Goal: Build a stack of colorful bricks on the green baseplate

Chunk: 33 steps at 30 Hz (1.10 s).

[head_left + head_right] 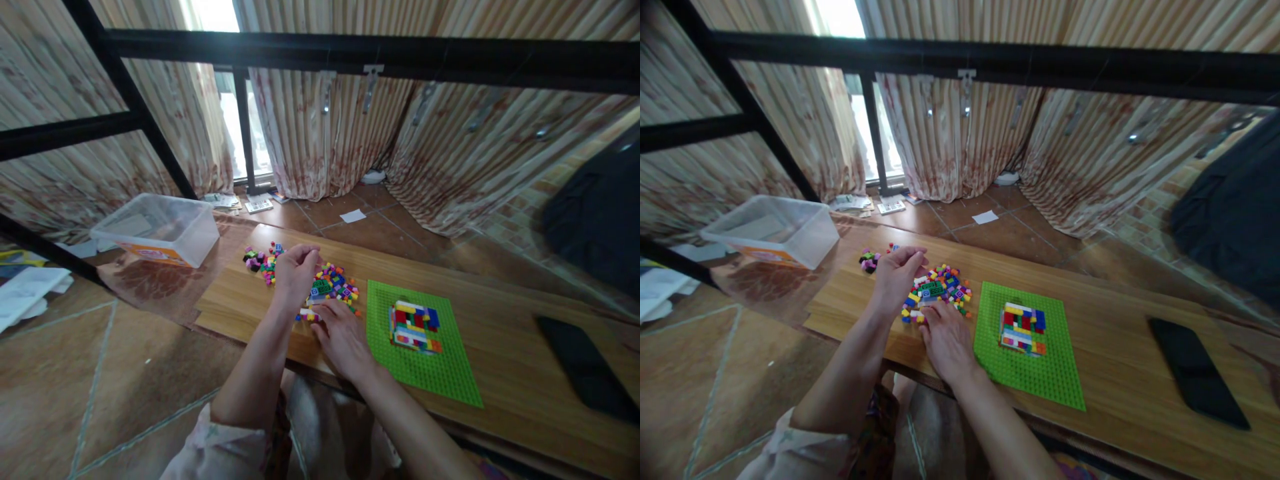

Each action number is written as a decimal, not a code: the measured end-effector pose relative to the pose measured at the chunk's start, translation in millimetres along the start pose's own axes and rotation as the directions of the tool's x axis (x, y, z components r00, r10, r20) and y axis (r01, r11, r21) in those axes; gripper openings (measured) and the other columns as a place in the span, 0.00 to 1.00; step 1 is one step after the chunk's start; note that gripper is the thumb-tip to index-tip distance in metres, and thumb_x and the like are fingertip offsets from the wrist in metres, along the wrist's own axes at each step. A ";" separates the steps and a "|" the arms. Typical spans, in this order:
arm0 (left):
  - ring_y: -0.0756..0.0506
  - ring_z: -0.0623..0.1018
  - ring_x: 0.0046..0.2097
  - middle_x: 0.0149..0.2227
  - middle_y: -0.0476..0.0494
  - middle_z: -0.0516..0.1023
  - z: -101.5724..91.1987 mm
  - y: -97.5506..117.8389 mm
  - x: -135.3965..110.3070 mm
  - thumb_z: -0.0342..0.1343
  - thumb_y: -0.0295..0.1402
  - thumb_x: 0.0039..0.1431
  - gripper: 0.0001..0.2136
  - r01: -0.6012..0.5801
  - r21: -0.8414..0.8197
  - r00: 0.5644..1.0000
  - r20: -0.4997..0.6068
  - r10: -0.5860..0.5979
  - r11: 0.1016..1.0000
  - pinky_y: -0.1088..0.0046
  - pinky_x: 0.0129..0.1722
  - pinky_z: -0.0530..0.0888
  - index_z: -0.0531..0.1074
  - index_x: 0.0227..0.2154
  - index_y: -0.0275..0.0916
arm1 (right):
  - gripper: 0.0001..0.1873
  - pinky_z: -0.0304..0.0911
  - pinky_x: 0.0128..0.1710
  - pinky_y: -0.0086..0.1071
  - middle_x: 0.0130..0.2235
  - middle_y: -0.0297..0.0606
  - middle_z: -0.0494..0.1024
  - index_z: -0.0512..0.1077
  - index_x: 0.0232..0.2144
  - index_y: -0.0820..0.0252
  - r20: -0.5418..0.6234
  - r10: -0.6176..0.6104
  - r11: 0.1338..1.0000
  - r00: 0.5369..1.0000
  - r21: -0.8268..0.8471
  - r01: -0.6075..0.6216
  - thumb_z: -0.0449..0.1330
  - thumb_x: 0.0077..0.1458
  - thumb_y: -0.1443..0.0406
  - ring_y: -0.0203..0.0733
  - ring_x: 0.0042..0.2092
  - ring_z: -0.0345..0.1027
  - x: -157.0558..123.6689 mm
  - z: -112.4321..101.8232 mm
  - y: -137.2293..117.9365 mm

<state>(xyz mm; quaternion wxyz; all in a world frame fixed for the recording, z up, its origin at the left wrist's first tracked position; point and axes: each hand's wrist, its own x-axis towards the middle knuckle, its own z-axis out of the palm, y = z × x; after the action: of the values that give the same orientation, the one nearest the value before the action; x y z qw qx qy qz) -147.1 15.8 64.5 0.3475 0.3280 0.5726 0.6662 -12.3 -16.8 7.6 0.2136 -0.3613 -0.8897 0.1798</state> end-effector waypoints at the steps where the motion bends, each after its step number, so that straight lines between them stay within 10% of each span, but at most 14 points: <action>1: 0.52 0.74 0.27 0.25 0.50 0.76 -0.8 0.1 -0.1 0.57 0.31 0.50 0.08 0.005 0.000 1.000 0.003 -0.005 1.000 0.77 0.30 0.72 0.77 0.32 0.34 | 0.14 0.64 0.49 0.44 0.47 0.42 0.75 0.73 0.45 0.55 0.003 0.006 1.000 1.000 -0.011 -0.006 0.59 0.56 0.70 0.50 0.50 0.67 1.0 2.1 0.6; 8: 0.52 0.75 0.27 0.25 0.49 0.76 -4.5 -3.6 1.4 0.56 0.30 0.50 0.08 0.011 0.035 0.999 0.039 -0.012 0.999 0.77 0.30 0.72 0.77 0.32 0.34 | 0.12 0.64 0.47 0.41 0.42 0.42 0.76 0.74 0.44 0.56 0.020 0.044 0.998 0.999 -0.051 -0.043 0.57 0.58 0.69 0.49 0.46 0.68 1.1 0.6 2.8; 13: 0.51 0.74 0.28 0.27 0.47 0.78 -5.6 -6.6 -1.3 0.58 0.31 0.50 0.08 0.011 0.158 0.988 0.147 -0.035 0.987 0.77 0.28 0.70 0.78 0.32 0.34 | 0.12 0.65 0.42 0.37 0.41 0.41 0.78 0.76 0.44 0.56 -0.037 0.167 0.961 0.985 0.232 -0.154 0.56 0.59 0.65 0.44 0.40 0.71 0.2 -22.1 13.1; 19: 0.49 0.76 0.31 0.31 0.44 0.80 -2.5 -7.4 -10.8 0.60 0.33 0.51 0.09 0.101 0.122 0.896 0.420 -0.143 0.987 0.76 0.30 0.71 0.77 0.34 0.34 | 0.16 0.69 0.35 0.34 0.35 0.38 0.81 0.79 0.38 0.57 0.000 0.448 0.538 0.894 0.799 -0.269 0.64 0.50 0.54 0.41 0.33 0.73 1.7 -40.9 27.8; 26: 0.51 0.74 0.29 0.28 0.47 0.78 3.4 -11.2 -17.0 0.61 0.29 0.47 0.08 0.210 0.128 0.780 0.575 -0.245 0.969 0.78 0.29 0.69 0.77 0.33 0.35 | 0.20 0.66 0.30 0.31 0.28 0.36 0.80 0.79 0.34 0.59 0.121 0.539 0.288 0.834 0.904 -0.317 0.68 0.45 0.51 0.38 0.28 0.70 0.7 -41.8 25.7; 33: 0.51 0.73 0.27 0.27 0.47 0.78 8.8 -21.8 -15.2 0.59 0.28 0.46 0.09 0.083 0.185 0.778 0.602 -0.180 0.979 0.78 0.27 0.67 0.77 0.33 0.33 | 0.20 0.65 0.28 0.30 0.27 0.36 0.80 0.79 0.31 0.59 0.078 0.558 0.381 0.826 0.861 -0.338 0.65 0.46 0.49 0.38 0.28 0.70 1.3 -44.4 31.1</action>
<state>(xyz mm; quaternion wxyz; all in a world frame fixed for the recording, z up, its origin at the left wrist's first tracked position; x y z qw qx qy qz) -129.6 10.0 43.4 0.5355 0.5109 0.4973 0.4525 27.1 12.5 30.7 0.4030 -0.4565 -0.5224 0.5969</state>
